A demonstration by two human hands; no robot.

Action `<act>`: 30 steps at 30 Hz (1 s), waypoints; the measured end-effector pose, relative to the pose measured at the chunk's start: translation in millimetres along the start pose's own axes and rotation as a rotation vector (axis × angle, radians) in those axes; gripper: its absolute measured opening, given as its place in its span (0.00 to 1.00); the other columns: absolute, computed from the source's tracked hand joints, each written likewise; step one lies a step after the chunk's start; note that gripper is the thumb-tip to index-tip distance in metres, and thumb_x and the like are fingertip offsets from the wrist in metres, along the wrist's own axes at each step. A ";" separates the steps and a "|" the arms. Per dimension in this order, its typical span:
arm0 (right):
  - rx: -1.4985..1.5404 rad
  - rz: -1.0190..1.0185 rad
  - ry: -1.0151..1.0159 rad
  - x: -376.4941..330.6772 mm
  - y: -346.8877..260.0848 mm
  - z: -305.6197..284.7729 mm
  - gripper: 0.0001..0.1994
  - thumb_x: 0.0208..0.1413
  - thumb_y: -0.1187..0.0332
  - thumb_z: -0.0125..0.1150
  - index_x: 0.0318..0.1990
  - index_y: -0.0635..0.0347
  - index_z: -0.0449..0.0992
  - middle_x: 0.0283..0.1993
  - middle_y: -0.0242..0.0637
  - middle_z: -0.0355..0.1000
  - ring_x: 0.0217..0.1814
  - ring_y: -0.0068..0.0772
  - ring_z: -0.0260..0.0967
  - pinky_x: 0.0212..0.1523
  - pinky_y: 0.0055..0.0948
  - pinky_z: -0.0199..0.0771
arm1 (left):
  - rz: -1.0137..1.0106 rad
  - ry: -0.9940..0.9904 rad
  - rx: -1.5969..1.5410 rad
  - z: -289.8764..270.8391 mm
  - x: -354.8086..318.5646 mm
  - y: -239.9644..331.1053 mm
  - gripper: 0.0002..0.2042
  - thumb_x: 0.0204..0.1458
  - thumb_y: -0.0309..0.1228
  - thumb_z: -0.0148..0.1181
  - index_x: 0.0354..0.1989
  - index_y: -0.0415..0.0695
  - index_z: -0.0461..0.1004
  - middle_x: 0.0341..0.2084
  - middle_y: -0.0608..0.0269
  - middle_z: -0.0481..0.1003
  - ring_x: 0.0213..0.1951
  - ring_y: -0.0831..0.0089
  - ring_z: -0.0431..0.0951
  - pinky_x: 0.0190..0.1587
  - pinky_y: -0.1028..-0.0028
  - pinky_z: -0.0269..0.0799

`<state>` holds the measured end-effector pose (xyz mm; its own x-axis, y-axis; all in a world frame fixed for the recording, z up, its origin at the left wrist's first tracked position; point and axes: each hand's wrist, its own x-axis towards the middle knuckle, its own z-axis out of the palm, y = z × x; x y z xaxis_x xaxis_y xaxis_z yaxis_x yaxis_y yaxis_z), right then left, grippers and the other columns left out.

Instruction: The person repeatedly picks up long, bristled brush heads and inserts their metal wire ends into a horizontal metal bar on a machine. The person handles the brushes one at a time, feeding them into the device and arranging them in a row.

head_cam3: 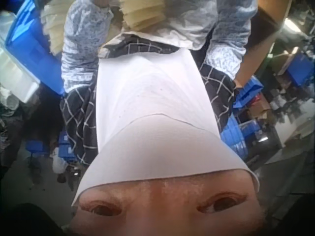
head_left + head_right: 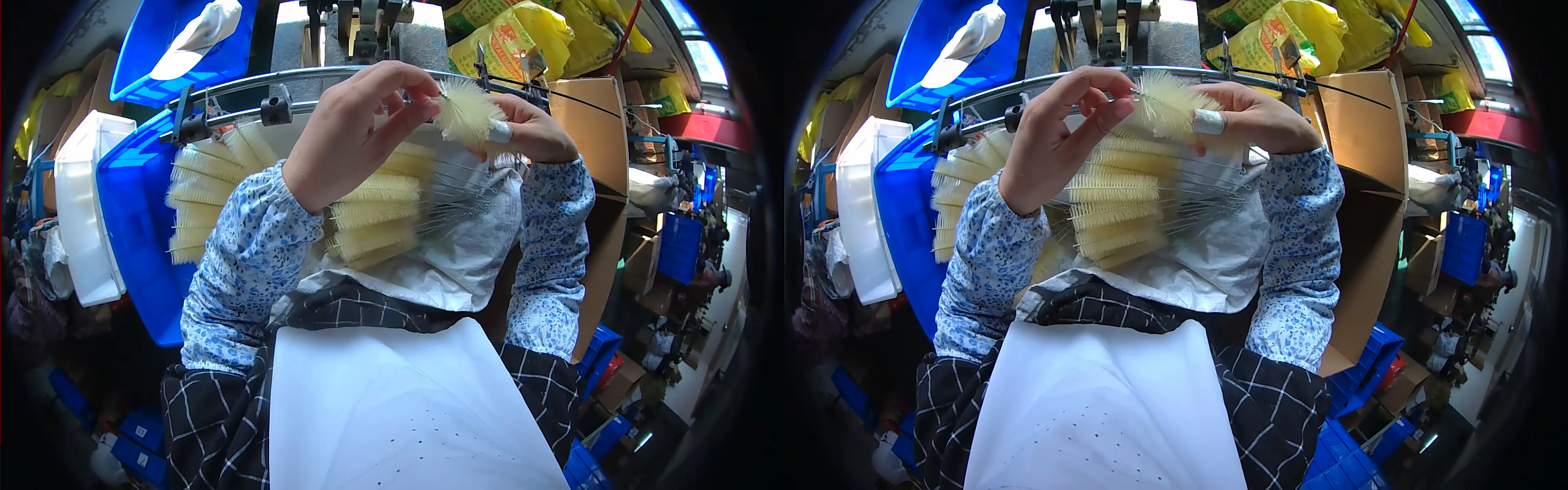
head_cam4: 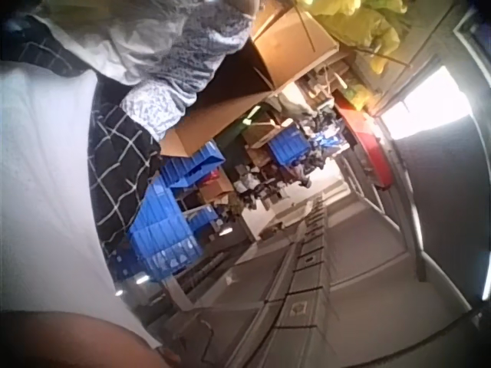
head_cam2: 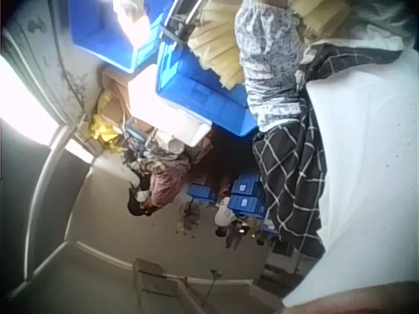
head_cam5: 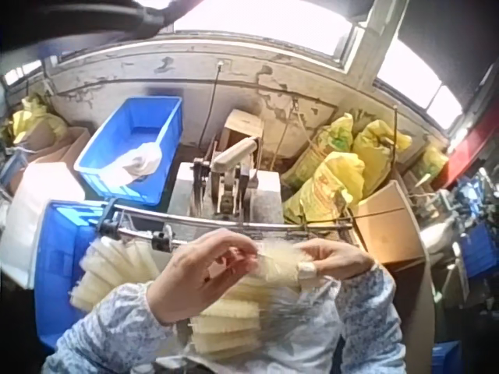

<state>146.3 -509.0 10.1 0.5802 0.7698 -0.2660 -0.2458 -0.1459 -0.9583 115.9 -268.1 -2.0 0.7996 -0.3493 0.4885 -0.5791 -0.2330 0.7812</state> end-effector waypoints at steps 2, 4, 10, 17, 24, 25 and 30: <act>0.050 -0.009 -0.054 -4.1 3.6 1.9 0.24 0.52 0.55 0.54 0.50 0.64 0.65 0.32 0.32 0.70 0.31 0.20 0.67 0.35 0.20 0.66 | 0.065 0.010 -0.003 1.3 -0.9 8.6 0.08 0.48 0.29 0.57 0.36 0.43 0.72 0.28 0.68 0.73 0.25 0.83 0.69 0.28 0.82 0.63; 0.112 -0.017 -0.090 -6.8 7.1 5.1 0.23 0.53 0.55 0.52 0.50 0.65 0.64 0.32 0.35 0.70 0.30 0.22 0.68 0.34 0.21 0.68 | 0.044 0.007 -0.043 1.2 -2.5 14.1 0.07 0.48 0.29 0.58 0.35 0.44 0.72 0.27 0.69 0.73 0.24 0.83 0.68 0.26 0.82 0.61; 0.260 -0.048 -0.008 -11.8 19.6 16.9 0.24 0.50 0.54 0.53 0.45 0.70 0.66 0.29 0.42 0.69 0.24 0.31 0.69 0.22 0.27 0.68 | 0.109 0.006 -0.006 -1.0 -2.0 21.3 0.07 0.46 0.28 0.59 0.32 0.41 0.71 0.25 0.64 0.71 0.21 0.79 0.70 0.23 0.81 0.66; 0.147 -0.086 -0.045 -16.1 5.4 25.1 0.22 0.54 0.57 0.52 0.50 0.64 0.64 0.37 0.38 0.70 0.33 0.26 0.70 0.36 0.26 0.71 | 0.164 0.049 0.002 -1.9 -2.4 22.5 0.06 0.46 0.26 0.59 0.32 0.41 0.71 0.24 0.65 0.71 0.20 0.80 0.70 0.22 0.82 0.65; -0.525 -0.208 0.311 -30.3 -23.1 53.4 0.19 0.51 0.63 0.55 0.47 0.65 0.65 0.39 0.40 0.70 0.40 0.35 0.69 0.41 0.27 0.68 | 0.134 0.075 -0.009 -2.9 -6.9 23.7 0.06 0.46 0.28 0.60 0.33 0.44 0.73 0.25 0.67 0.73 0.25 0.80 0.69 0.27 0.81 0.64; -0.643 -0.201 0.353 -30.7 -27.1 55.1 0.19 0.48 0.65 0.57 0.47 0.64 0.65 0.39 0.41 0.70 0.40 0.38 0.69 0.42 0.27 0.68 | 0.129 0.072 -0.005 -3.8 -6.7 23.9 0.06 0.45 0.27 0.60 0.33 0.44 0.73 0.26 0.67 0.73 0.26 0.80 0.70 0.27 0.81 0.65; -1.004 -0.294 0.569 -29.2 -28.6 60.9 0.20 0.39 0.76 0.59 0.45 0.58 0.68 0.39 0.42 0.70 0.42 0.44 0.68 0.43 0.32 0.69 | 0.200 0.087 0.027 -4.9 -4.2 17.9 0.06 0.44 0.23 0.59 0.32 0.42 0.72 0.26 0.65 0.72 0.21 0.79 0.69 0.22 0.82 0.67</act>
<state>89.1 -489.4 51.7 0.8359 0.5061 0.2125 0.5255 -0.6262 -0.5760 103.0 -266.4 11.8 0.6785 -0.3116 0.6652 -0.7306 -0.1919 0.6553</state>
